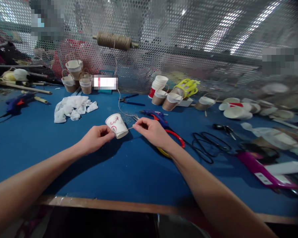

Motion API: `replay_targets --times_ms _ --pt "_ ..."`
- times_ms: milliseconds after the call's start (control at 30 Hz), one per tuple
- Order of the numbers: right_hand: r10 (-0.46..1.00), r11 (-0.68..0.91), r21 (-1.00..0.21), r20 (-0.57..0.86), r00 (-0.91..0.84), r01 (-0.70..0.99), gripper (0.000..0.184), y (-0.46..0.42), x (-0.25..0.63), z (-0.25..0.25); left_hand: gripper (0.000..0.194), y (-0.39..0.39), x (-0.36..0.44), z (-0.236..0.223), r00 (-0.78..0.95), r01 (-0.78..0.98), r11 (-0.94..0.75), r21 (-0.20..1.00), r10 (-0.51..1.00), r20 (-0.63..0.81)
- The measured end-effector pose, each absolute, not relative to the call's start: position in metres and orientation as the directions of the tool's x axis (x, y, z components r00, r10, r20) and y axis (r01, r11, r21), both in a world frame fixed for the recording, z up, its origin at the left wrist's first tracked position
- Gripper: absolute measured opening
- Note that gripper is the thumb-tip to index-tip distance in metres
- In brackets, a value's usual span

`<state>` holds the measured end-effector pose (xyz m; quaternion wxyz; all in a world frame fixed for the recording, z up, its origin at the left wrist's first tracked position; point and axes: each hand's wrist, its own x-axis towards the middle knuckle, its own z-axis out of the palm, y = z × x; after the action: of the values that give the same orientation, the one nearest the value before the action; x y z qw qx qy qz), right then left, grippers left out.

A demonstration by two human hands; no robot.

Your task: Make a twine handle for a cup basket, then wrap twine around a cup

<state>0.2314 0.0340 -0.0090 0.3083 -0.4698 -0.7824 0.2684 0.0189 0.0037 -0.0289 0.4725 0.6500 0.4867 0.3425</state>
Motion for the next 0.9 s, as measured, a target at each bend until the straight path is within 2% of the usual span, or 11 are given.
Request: replay_targets --times_ms 900 --pt "0.919 0.382 -0.724 0.228 -0.323 0.574 0.019 0.0349 0.2335 -0.0136 0.018 0.0044 0.0216 -0.0290 0.306 0.304 -0.102 0.947 0.952 0.004"
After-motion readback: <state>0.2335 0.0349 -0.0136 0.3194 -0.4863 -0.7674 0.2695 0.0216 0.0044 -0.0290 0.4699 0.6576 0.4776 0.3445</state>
